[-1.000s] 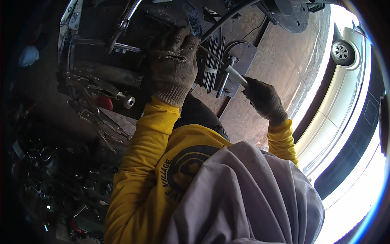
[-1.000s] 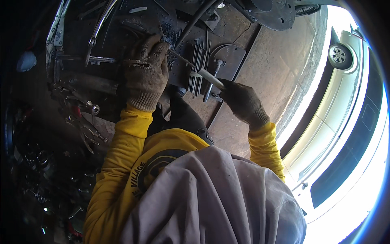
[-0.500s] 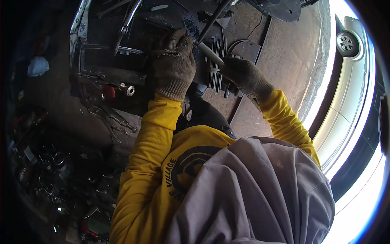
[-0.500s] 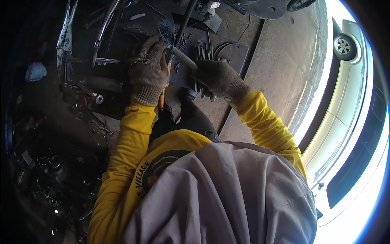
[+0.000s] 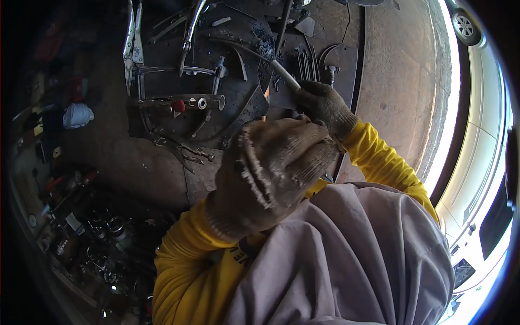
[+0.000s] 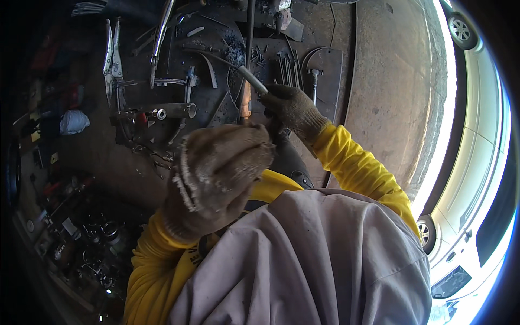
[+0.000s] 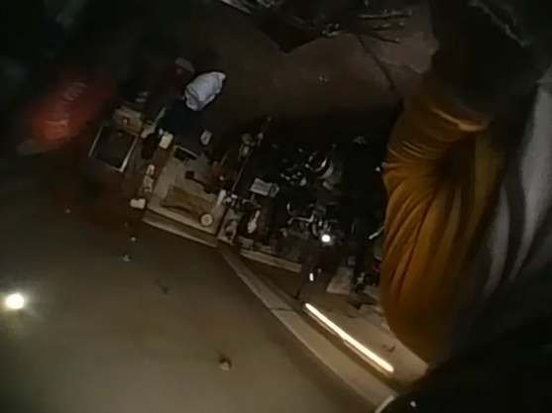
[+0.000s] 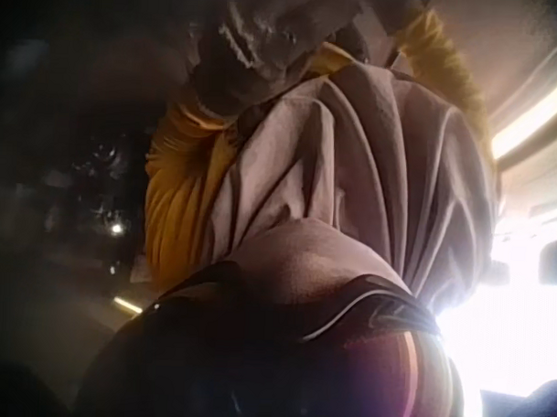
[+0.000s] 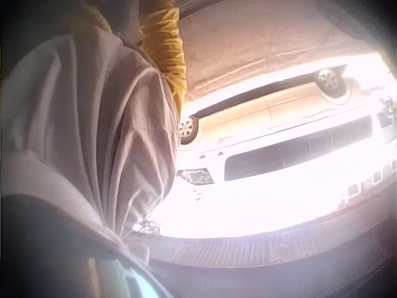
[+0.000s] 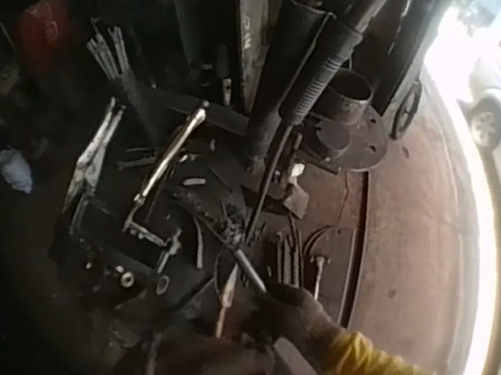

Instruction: The person bends a metal rod against a jig and uses a handheld angle grinder to cut or smooth a section of the metal assembly.

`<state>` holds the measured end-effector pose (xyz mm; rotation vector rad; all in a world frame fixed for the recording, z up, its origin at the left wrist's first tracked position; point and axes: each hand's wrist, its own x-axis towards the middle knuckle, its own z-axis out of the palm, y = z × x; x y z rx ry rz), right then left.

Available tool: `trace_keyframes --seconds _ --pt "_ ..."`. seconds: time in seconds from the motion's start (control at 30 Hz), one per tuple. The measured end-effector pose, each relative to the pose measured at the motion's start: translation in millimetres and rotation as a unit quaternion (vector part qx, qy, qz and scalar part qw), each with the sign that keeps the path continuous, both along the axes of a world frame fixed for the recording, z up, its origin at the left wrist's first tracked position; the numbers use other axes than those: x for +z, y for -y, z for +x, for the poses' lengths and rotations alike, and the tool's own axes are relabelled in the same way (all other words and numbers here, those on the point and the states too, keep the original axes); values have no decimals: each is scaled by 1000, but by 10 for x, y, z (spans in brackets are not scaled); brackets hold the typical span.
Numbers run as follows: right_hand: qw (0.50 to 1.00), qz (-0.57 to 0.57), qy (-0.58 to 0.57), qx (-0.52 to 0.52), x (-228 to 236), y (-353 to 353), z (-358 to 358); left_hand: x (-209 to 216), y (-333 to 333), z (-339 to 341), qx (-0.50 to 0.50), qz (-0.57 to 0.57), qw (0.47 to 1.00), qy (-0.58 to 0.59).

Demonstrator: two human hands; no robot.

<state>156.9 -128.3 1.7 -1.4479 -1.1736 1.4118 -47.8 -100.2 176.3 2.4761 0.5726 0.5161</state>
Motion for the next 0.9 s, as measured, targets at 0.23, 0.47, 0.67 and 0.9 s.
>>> trace_keyframes --seconds 0.23,0.47,0.67,0.9 --pt "943 -203 -151 -216 372 194 -745 533 -1456 -329 -72 308 940 -131" --pt "936 -184 -137 -265 446 247 -1060 -10 -1859 1 -314 294 886 -172" --pt "933 -173 -155 -274 410 279 -956 337 -559 -348 -307 377 854 -183" --pt "931 -160 -108 -309 418 302 -1130 466 -1283 -194 -310 403 861 -29"
